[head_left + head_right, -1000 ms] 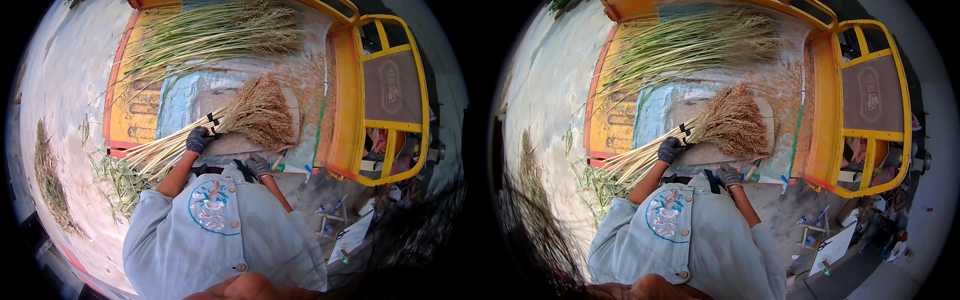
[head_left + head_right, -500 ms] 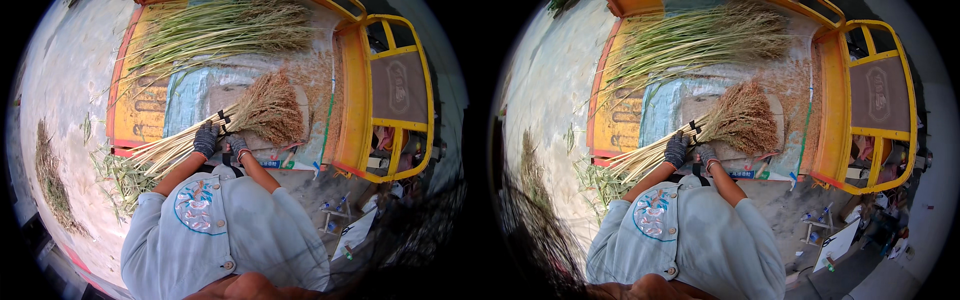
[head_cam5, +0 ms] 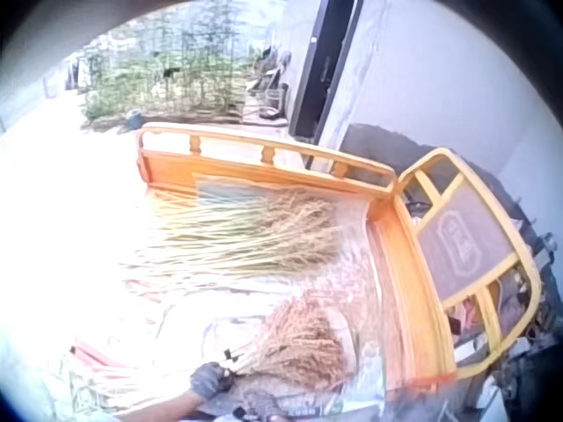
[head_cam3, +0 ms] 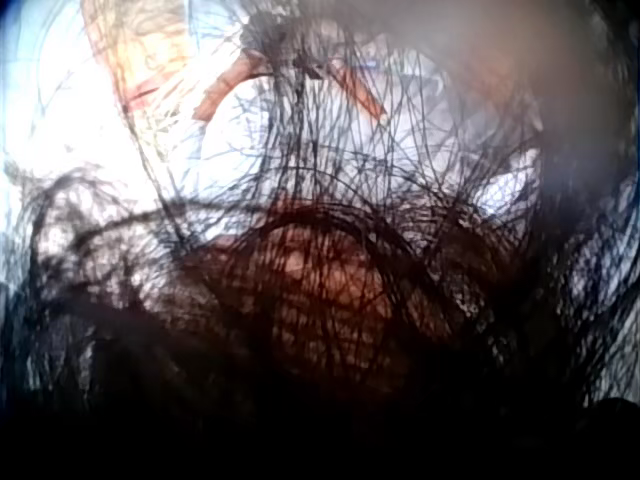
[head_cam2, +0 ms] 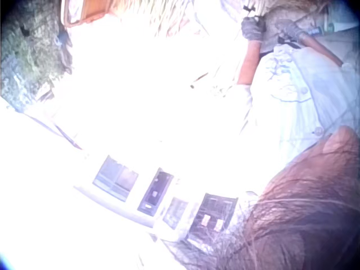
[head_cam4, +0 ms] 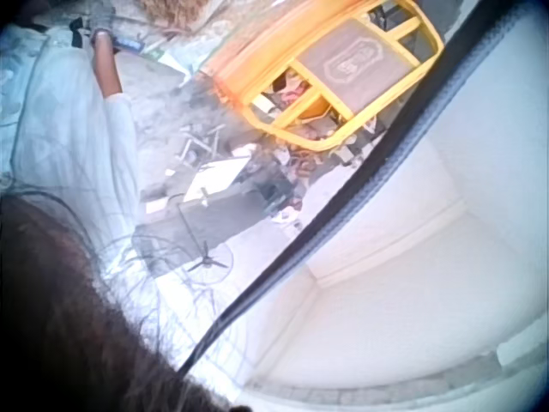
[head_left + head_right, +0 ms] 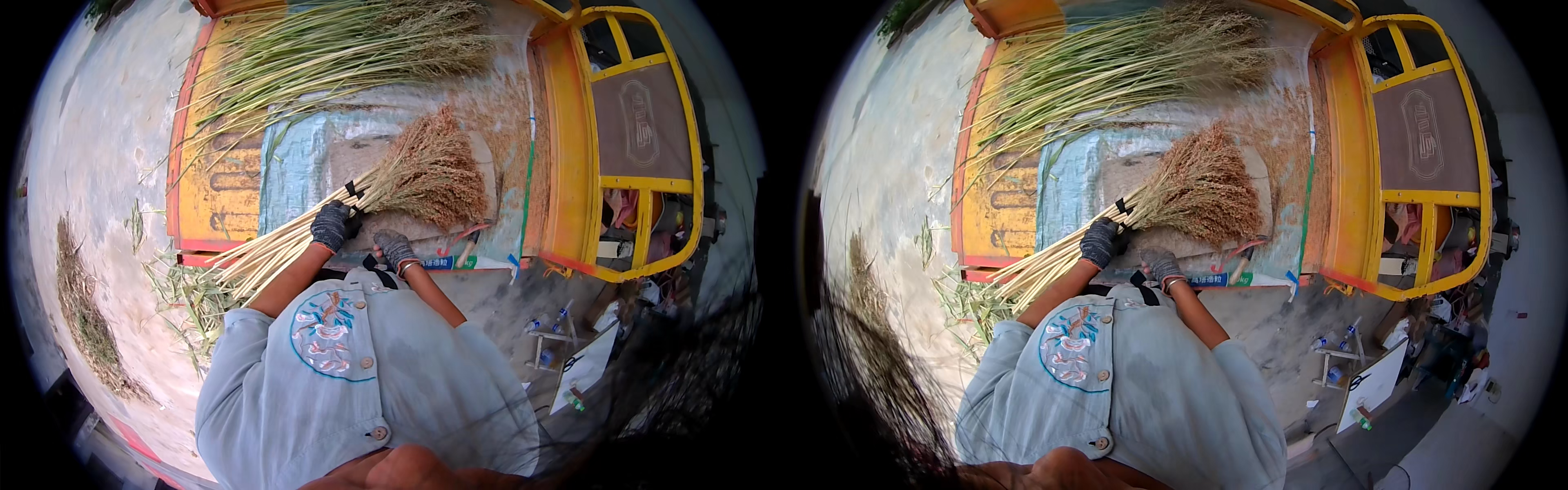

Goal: The person bundles harvested grain stalks and repeatedly strikes them against a wooden board on a yellow cart to separate the grain. They then carry the bundles to a nearby area and return to continue threshing additional stalks.

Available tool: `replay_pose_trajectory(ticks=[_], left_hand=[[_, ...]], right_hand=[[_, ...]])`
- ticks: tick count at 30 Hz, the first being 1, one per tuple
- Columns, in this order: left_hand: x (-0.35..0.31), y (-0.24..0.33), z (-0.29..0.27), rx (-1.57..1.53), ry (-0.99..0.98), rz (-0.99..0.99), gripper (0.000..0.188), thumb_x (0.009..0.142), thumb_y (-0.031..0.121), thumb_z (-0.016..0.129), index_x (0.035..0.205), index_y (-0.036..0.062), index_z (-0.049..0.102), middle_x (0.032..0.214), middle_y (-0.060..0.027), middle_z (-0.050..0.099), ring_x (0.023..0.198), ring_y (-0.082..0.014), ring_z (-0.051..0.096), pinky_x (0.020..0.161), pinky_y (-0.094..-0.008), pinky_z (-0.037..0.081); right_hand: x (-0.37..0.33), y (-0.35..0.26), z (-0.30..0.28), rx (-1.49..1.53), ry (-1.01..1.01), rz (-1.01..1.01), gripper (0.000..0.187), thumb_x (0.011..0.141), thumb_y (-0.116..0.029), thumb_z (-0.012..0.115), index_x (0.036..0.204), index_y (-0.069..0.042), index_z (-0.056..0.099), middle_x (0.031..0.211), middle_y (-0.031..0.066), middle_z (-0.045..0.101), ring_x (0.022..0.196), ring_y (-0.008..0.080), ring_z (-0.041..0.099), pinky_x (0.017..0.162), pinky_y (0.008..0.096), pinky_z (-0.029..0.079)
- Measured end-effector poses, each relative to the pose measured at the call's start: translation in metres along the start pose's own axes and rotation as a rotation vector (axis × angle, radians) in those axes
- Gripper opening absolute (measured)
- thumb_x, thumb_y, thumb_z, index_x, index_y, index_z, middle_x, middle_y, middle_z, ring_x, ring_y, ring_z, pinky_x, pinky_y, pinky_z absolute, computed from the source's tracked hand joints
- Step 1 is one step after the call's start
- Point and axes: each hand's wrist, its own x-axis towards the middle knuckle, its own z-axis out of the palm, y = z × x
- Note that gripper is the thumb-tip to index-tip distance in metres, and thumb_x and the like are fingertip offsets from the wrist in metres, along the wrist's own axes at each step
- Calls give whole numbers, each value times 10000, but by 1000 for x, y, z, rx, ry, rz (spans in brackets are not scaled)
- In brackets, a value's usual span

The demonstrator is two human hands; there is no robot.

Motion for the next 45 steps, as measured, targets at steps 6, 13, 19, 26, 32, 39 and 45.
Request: replay_pose_trajectory(ticks=[6, 13, 19, 26, 32, 39, 45], left_hand=[[9, -24, 2, -296, -151, -113, 358, 644, 330, 732, 857, 53, 658, 778, -138, 653, 688, -235, 634, 646, -341, 490], [9, -44, 23, -248, -128, -75, 349, 656, 315, 720, 878, 55, 651, 766, -132, 656, 677, -196, 630, 643, -311, 485], [20, -44, 14, -417, -339, -127, 232, 687, 170, 691, 874, 38, 653, 758, -58, 657, 672, -113, 575, 649, -286, 468], [37, -52, 7, -705, -670, -207, 209, 690, 113, 703, 866, 29, 629, 758, 9, 613, 706, -71, 505, 681, -248, 441], [33, -26, 17, -237, -515, 84, 478, 660, 347, 704, 1003, 38, 580, 847, -167, 631, 803, -289, 608, 747, -365, 463], [36, 8, 4, -240, -277, -171, 350, 715, 300, 665, 917, 22, 597, 756, -177, 615, 698, -260, 603, 668, -348, 469], [43, -8, 0, -457, -518, -155, 433, 639, 292, 765, 889, -14, 586, 774, -111, 638, 698, -167, 592, 666, -313, 470]], right_hand=[[10, -23, 12, 598, 367, -60, 167, 744, -149, 621, 885, -58, 627, 734, 47, 616, 623, 154, 562, 584, 305, 459], [31, -54, 31, -100, 528, -75, 254, 707, -124, 600, 952, -60, 590, 884, 175, 609, 824, 331, 591, 737, 382, 471], [19, -46, 23, -87, 619, -156, 248, 756, -198, 564, 974, -81, 584, 892, 162, 616, 829, 343, 589, 734, 421, 465], [14, -36, 25, -188, 718, -191, 207, 743, -201, 581, 904, -72, 577, 824, 160, 607, 785, 346, 583, 693, 425, 462], [30, -32, 27, -286, 676, -226, 224, 688, -183, 619, 857, -39, 589, 796, 156, 600, 753, 333, 581, 664, 393, 466], [27, -19, 11, 278, 532, -301, 196, 662, -145, 620, 802, -18, 567, 706, 142, 571, 657, 203, 560, 622, 348, 454], [11, -32, -4, 27, 481, -446, 130, 676, -116, 594, 770, -39, 548, 674, 130, 540, 616, 273, 533, 604, 361, 440]])
